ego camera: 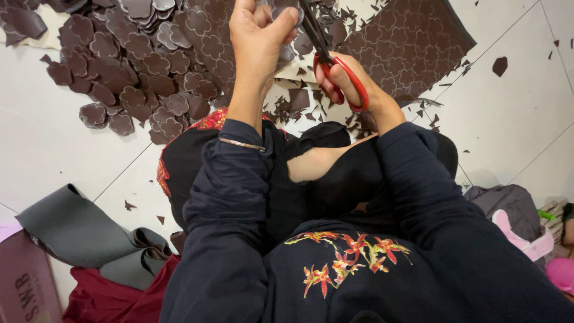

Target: The person sits on the floor and uses red-handled scissors to cut flower-shaped pieces from a brown patterned sheet. The cut shapes are placed in a growing pile on the floor while the person continues cutting from the same sheet.

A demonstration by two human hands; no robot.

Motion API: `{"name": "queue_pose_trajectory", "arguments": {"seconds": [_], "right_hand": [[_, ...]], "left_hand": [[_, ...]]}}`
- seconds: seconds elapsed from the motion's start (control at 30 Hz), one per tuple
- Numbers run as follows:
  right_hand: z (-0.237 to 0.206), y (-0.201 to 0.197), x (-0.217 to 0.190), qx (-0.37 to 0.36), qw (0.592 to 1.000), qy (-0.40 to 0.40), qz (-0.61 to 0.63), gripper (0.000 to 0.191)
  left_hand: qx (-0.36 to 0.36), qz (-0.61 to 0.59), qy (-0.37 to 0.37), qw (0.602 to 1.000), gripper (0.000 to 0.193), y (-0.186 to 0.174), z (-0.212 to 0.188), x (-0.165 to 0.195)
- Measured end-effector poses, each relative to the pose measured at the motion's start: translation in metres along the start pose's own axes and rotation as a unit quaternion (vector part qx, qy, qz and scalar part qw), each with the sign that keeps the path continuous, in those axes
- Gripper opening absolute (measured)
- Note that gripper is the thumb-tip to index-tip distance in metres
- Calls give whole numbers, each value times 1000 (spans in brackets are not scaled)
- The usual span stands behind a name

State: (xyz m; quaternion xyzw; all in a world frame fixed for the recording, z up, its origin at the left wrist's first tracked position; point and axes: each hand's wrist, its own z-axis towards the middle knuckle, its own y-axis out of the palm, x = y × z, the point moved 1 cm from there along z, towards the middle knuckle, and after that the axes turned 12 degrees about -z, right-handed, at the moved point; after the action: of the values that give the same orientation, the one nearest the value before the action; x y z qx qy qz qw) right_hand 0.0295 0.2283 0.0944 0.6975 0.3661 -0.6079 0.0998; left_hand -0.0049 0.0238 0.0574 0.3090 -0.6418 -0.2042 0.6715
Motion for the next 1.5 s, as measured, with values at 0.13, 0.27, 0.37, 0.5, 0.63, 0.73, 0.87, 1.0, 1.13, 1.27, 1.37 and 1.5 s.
{"name": "queue_pose_trajectory", "arguments": {"seconds": [0.13,0.27,0.37,0.5,0.63,0.73,0.87,1.0,1.13,1.27,1.37,1.5], "right_hand": [[-1,5,0,4,1000,-7,7,86],[0,9,3,22,1000,-4,8,85],[0,14,7,36,999,-2,24,85],[0,17,11,54,998,-5,42,83],[1,17,10,54,998,-11,30,82],[1,14,6,47,998,-12,28,82],[-1,8,1,40,999,-18,9,81],[-1,8,0,36,999,-17,11,81],[1,3,4,28,1000,-7,-5,81],[-2,-5,13,21,999,17,23,78],[-2,-8,22,50,999,20,0,75],[6,-9,33,104,993,-9,57,60]], "left_hand": [[0,2,3,1000,38,2,-3,0],[2,6,18,1000,34,4,-3,-5],[16,-35,3,999,34,7,-7,-11],[20,-55,0,998,36,10,-7,-15],[22,-56,-2,998,36,8,-6,-16],[12,-47,7,999,37,5,-3,-14],[-8,-28,19,999,36,0,-2,-8],[-2,-19,8,1000,39,-1,-1,-6],[-10,-5,20,1000,36,-5,2,-4],[-17,6,37,999,34,-9,3,-7],[-5,13,34,999,32,-11,4,-10],[9,20,-12,1000,25,-10,4,-13]]}}
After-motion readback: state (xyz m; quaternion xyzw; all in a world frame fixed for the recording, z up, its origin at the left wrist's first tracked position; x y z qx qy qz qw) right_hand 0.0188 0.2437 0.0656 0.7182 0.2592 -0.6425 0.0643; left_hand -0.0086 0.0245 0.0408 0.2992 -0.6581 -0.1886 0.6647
